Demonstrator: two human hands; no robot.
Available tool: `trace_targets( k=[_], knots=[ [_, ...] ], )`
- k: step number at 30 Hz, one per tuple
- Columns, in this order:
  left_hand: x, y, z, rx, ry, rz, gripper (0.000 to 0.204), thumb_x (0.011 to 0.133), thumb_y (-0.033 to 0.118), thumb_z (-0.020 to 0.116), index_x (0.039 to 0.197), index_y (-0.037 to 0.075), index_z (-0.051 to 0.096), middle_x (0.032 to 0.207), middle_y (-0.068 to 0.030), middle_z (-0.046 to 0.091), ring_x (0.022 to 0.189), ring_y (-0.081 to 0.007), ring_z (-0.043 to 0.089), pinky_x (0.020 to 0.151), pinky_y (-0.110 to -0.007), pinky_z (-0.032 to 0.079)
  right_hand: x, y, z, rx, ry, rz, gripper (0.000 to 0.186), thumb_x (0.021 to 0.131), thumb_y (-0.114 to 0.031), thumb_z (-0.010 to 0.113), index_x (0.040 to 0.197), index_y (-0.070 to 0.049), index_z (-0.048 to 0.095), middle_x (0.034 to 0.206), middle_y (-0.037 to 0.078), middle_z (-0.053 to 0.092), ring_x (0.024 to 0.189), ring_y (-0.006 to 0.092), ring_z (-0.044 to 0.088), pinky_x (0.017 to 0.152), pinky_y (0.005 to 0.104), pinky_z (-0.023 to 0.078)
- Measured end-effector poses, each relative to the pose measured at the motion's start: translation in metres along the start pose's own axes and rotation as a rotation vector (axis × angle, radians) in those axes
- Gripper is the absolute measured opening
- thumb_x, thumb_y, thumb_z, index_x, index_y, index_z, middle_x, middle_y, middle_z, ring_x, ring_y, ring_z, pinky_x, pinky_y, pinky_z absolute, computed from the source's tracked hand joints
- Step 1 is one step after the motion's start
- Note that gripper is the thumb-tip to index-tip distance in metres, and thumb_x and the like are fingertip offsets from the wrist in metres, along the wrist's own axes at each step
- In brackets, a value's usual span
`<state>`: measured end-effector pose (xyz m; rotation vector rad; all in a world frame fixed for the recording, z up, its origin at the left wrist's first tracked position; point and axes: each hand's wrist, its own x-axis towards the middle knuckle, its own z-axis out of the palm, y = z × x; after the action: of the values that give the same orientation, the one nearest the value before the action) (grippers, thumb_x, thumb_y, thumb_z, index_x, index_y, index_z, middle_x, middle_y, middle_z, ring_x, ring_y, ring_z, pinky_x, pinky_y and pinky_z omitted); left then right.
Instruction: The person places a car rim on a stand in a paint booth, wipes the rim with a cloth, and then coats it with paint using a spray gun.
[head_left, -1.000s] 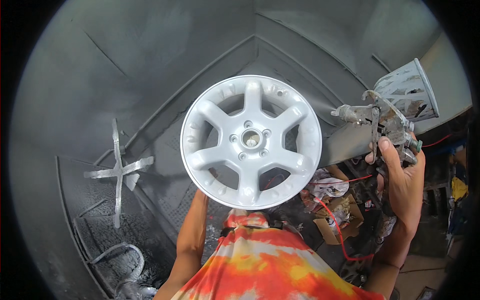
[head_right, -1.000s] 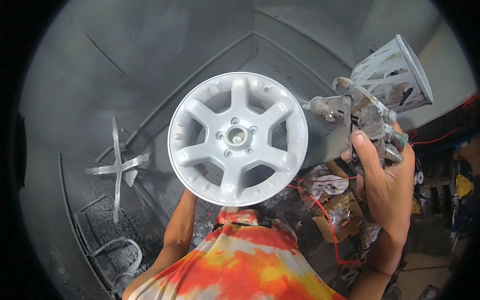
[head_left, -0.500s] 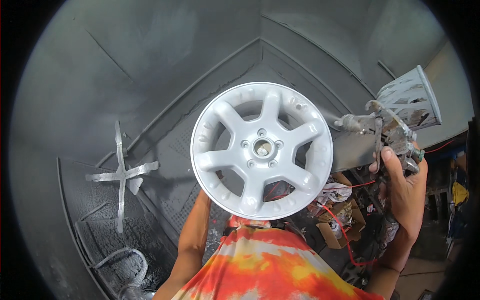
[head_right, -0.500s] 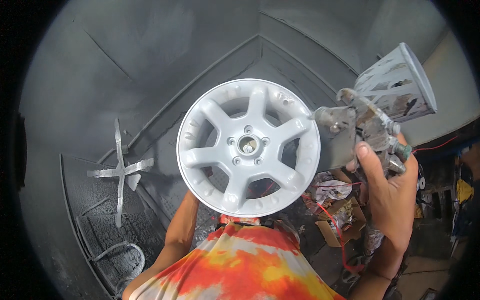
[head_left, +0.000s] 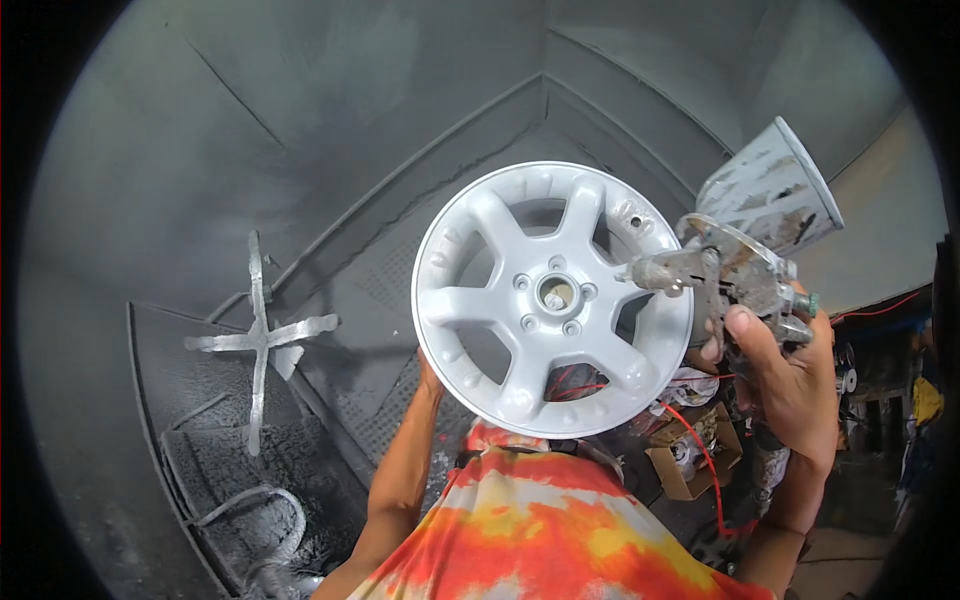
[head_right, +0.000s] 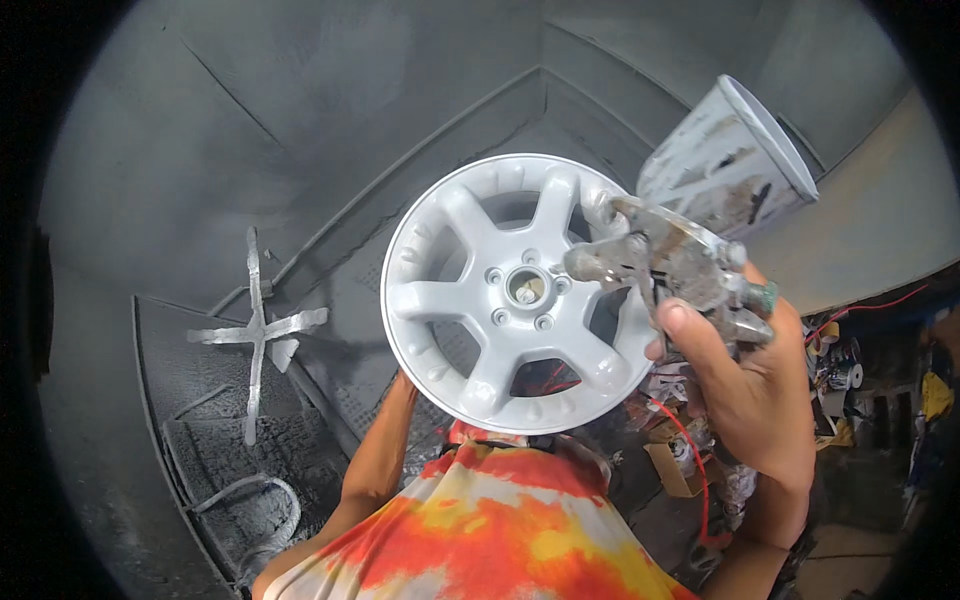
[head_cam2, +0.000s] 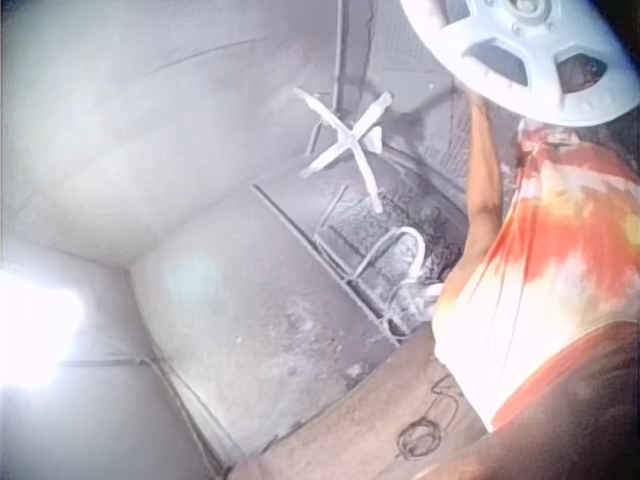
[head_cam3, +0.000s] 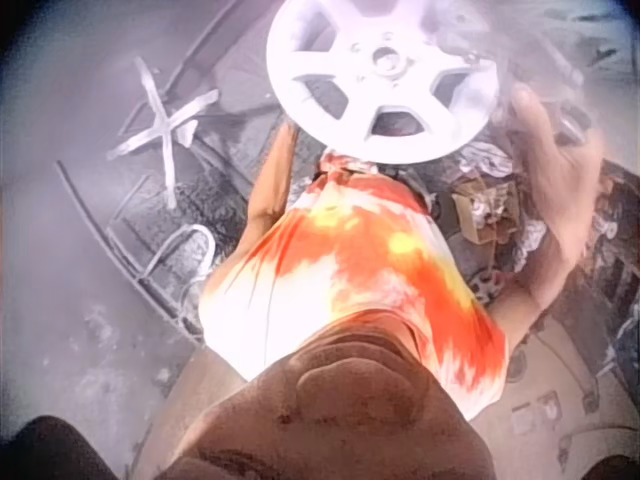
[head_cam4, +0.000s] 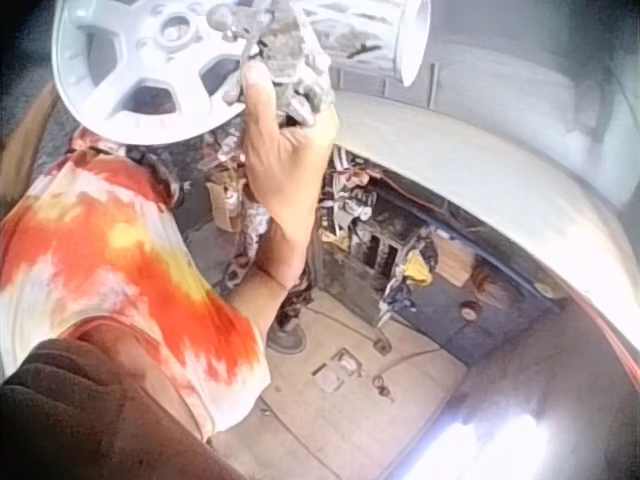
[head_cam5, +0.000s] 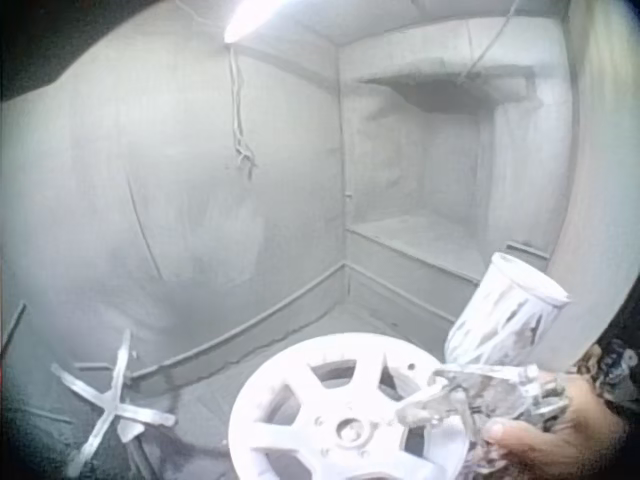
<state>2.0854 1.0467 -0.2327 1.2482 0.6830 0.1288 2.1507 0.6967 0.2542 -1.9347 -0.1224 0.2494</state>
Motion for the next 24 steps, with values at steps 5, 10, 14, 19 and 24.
trace_targets(
  k=[5, 10, 14, 19, 24],
  knots=[
    [-0.017, -0.006, -0.011, 0.005, 0.008, -0.006, 0.046, 0.102, 0.031, 0.057, 0.136, 0.001, 0.061, 0.119, -0.0099, 0.072, 0.104, -0.0228, 0.071, 0.093, -0.038, 0.058, 0.002, 0.000, 0.014, 0.022, -0.089, -0.061, 0.034, 0.098, -0.018, 0.069, 0.124, 0.002, 0.064, 0.078, 0.000, 0.068, 0.058, 0.0024, 0.052, 0.050, 0.0204, 0.041],
    [-0.020, -0.010, -0.013, 0.024, 0.029, 0.002, 0.045, 0.102, 0.031, 0.058, 0.135, 0.000, 0.061, 0.118, -0.0099, 0.072, 0.103, -0.0226, 0.071, 0.092, -0.038, 0.058, -0.008, -0.009, 0.017, 0.089, -0.161, 0.036, 0.035, 0.097, -0.018, 0.070, 0.125, 0.002, 0.064, 0.079, 0.002, 0.068, 0.059, 0.0033, 0.054, 0.052, 0.0199, 0.042],
    [-0.029, -0.018, -0.020, 0.037, 0.068, 0.009, 0.045, 0.102, 0.030, 0.058, 0.135, 0.000, 0.061, 0.117, -0.0099, 0.072, 0.103, -0.0224, 0.071, 0.092, -0.038, 0.058, -0.007, -0.009, 0.019, 0.093, -0.172, -0.033, 0.035, 0.097, -0.018, 0.071, 0.125, 0.002, 0.064, 0.079, 0.001, 0.068, 0.055, 0.0028, 0.050, 0.049, 0.0209, 0.040],
    [-0.056, -0.036, -0.027, 0.031, 0.119, -0.004, 0.044, 0.102, 0.029, 0.058, 0.135, 0.000, 0.061, 0.117, -0.0099, 0.072, 0.102, -0.0222, 0.071, 0.092, -0.037, 0.058, -0.003, -0.013, 0.018, 0.092, -0.086, -0.052, 0.033, 0.098, -0.016, 0.069, 0.125, 0.001, 0.063, 0.079, 0.001, 0.068, 0.054, 0.0018, 0.048, 0.047, 0.0208, 0.038],
    [-0.099, -0.027, -0.011, -0.058, 0.118, -0.077, 0.036, 0.102, 0.022, 0.057, 0.128, -0.003, 0.064, 0.107, -0.0121, 0.074, 0.095, -0.0216, 0.071, 0.082, -0.036, 0.060, 0.005, -0.001, 0.017, -0.003, -0.028, -0.130, 0.028, 0.100, -0.012, 0.066, 0.124, 0.001, 0.064, 0.080, 0.000, 0.068, 0.055, 0.0014, 0.047, 0.047, 0.0206, 0.037]
  ],
)
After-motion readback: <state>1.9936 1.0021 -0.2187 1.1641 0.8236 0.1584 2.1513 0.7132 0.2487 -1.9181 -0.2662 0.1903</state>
